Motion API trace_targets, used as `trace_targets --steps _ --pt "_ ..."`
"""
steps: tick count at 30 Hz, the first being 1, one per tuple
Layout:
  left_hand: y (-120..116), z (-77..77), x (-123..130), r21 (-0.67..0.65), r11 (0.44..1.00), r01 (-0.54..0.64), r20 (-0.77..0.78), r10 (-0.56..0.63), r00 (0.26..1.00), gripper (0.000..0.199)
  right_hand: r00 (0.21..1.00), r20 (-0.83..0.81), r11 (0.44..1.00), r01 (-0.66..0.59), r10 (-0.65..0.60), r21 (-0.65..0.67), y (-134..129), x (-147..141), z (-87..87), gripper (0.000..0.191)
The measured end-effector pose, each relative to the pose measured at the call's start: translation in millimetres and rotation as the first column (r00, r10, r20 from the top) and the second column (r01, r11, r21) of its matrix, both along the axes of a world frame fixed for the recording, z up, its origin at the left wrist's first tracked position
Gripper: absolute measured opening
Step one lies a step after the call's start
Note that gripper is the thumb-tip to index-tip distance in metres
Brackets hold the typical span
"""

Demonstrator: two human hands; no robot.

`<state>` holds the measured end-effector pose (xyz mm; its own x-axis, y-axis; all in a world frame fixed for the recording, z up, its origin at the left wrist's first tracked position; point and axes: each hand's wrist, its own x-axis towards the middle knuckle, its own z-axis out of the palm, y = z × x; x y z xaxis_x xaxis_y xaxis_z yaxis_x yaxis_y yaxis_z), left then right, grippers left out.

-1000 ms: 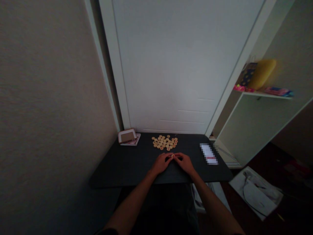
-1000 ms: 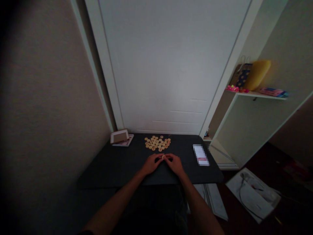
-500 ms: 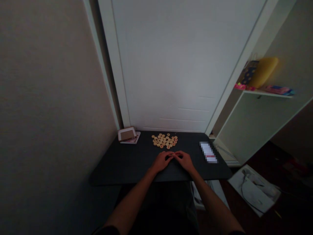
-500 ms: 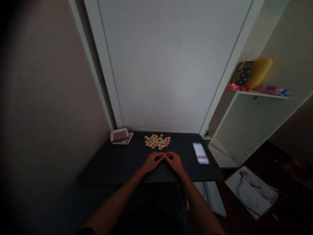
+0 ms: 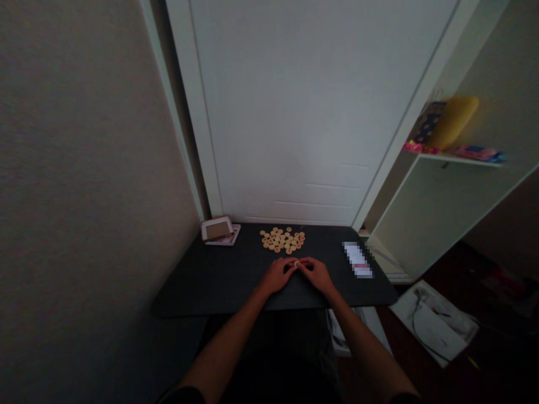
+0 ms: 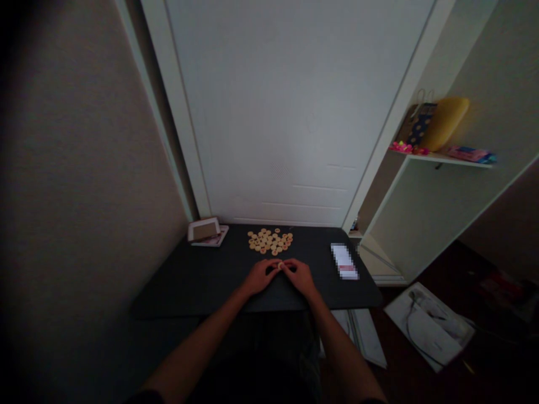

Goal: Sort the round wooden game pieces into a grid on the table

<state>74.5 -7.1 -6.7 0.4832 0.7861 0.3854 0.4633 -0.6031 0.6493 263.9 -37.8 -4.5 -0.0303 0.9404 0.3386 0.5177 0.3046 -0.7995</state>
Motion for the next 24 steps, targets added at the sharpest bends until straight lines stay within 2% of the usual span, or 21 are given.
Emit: trace_targets --steps 12,20,24 --pt "-0.4 2.3 -0.5 -0.024 1.000 -0.011 -0.009 0.010 1.000 0.035 1.000 -0.007 1.000 0.020 -0.020 -0.008 0.1 -2.1 0.0 0.034" --pt "-0.1 2.3 -0.2 -0.051 0.999 0.000 0.005 0.001 1.000 0.034 0.999 -0.032 1.000 -0.017 0.018 0.016 -1.5 -1.5 3.5 0.033" --pt "0.1 1.5 -0.9 -0.004 1.000 -0.015 0.026 0.015 1.000 0.031 0.998 -0.014 0.997 0.061 -0.060 0.040 2.0 2.2 -1.0 0.029"
